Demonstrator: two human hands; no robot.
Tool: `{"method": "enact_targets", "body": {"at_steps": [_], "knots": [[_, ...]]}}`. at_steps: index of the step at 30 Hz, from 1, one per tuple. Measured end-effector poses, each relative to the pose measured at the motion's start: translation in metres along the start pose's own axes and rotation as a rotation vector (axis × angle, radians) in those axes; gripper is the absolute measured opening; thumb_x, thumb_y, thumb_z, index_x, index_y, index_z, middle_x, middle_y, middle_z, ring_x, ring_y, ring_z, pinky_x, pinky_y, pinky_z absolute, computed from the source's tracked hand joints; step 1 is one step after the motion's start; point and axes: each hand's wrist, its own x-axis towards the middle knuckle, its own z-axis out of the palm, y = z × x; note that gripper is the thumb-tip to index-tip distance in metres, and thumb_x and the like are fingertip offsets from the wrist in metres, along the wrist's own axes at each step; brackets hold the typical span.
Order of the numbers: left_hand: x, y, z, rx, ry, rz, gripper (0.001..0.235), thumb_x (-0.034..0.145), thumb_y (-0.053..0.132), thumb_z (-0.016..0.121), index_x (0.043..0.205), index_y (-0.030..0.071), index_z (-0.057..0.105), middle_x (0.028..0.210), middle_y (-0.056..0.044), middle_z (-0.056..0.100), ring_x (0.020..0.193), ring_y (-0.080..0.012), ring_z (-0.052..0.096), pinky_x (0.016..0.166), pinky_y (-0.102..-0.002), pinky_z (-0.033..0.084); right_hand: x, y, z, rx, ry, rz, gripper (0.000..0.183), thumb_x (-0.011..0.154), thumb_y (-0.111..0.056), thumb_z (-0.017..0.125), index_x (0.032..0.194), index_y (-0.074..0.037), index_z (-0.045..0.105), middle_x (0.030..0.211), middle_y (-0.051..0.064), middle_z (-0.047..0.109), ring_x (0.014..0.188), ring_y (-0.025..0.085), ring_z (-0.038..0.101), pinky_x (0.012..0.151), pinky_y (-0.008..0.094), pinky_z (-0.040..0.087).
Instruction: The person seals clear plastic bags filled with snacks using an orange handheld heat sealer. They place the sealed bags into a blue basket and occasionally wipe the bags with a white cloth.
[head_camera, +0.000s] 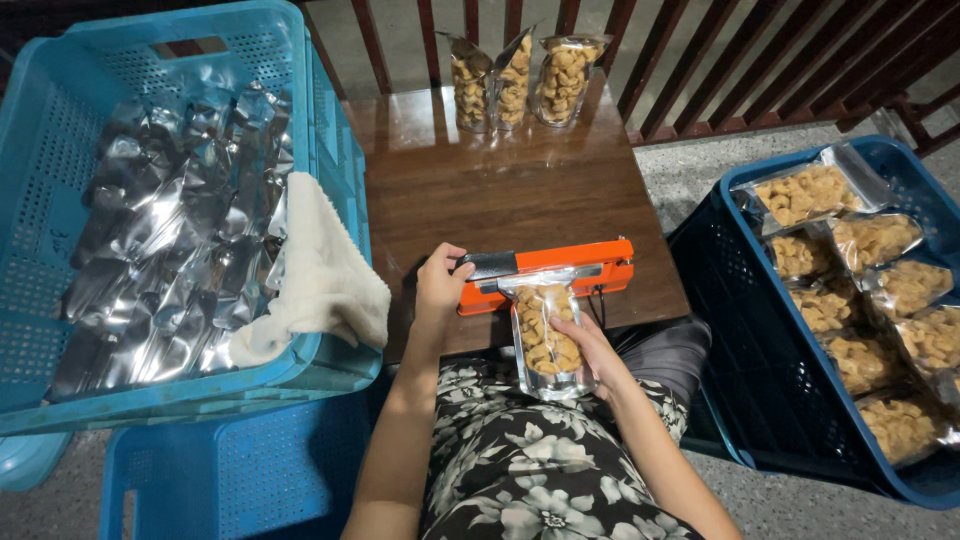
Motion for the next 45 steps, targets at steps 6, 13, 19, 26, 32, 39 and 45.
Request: {"method": "enact_targets", "body": {"at_steps": [6,13,19,26,32,39,45], "knots": [[-0.003,0.004,-0.002,-0.021,0.004,0.039,0.030,0.085,0.013,0.077,0.111,0.002,0.068,0.095,-0.015,0.075,0.086,-0.0248,0.073,0.077,-0.036,0.056,-0.001,0.000,-0.001,-0.024,0.006,0.000,0.053,0.089,-0.023,0.068,0.137,-0.007,0.051,0.118,0.015,0.071,0.098,0.023,0.075,0.077,0.039,0.064],[-0.003,-0.001,0.001,-0.025,0.013,0.075,0.030,0.085,0.013,0.077,0.111,0.002,0.067,0.096,-0.015,0.075,0.088,-0.0252,0.073,0.078,-0.036,0.057,0.001,0.002,-0.002,0.017,-0.023,0.001,0.054,0.089,-0.023,0.068,0.137,-0.006,0.048,0.119,0.016,0.070,0.099,0.025,0.075,0.078,0.041,0.064],[-0.001,-0.006,0.004,-0.007,0.026,0.116,0.030,0.085,0.013,0.077,0.111,0.001,0.067,0.099,-0.016,0.074,0.091,-0.0264,0.072,0.079,-0.037,0.057,0.002,0.003,-0.003,0.028,-0.025,-0.008,0.053,0.090,-0.022,0.068,0.137,-0.006,0.050,0.118,0.015,0.071,0.098,0.024,0.075,0.078,0.040,0.064],[0.000,-0.004,0.004,0.019,0.016,0.066,0.032,0.085,0.015,0.076,0.113,0.003,0.067,0.099,-0.017,0.074,0.090,-0.0277,0.073,0.080,-0.037,0.057,0.005,0.007,-0.011,-0.034,-0.003,-0.028,0.049,0.093,-0.025,0.067,0.136,-0.005,0.054,0.113,0.014,0.073,0.094,0.021,0.074,0.075,0.034,0.061],[-0.007,0.035,-0.007,0.061,0.043,0.179,0.030,0.089,0.015,0.074,0.115,0.003,0.066,0.104,-0.019,0.069,0.095,-0.0312,0.069,0.083,-0.040,0.054,-0.015,-0.002,-0.015,0.117,-0.059,0.007,0.048,0.093,-0.023,0.065,0.136,-0.006,0.054,0.115,0.011,0.073,0.096,0.019,0.075,0.080,0.034,0.063],[-0.037,0.095,-0.010,0.006,0.132,0.315,0.029,0.095,0.015,0.069,0.122,0.005,0.065,0.126,-0.021,0.056,0.103,-0.0359,0.065,0.085,-0.041,0.055,-0.061,-0.020,-0.012,0.164,0.010,-0.036,0.050,0.095,-0.022,0.061,0.142,-0.007,0.050,0.123,0.013,0.070,0.102,0.020,0.073,0.082,0.036,0.062],[-0.077,0.118,0.016,0.025,0.036,0.316,0.032,0.092,0.017,0.069,0.122,0.007,0.066,0.137,-0.022,0.047,0.107,-0.0350,0.067,0.090,-0.039,0.056,-0.084,-0.031,-0.020,0.145,0.034,-0.158,0.051,0.096,-0.019,0.059,0.143,-0.005,0.046,0.127,0.015,0.067,0.106,0.021,0.071,0.084,0.035,0.060]]}}
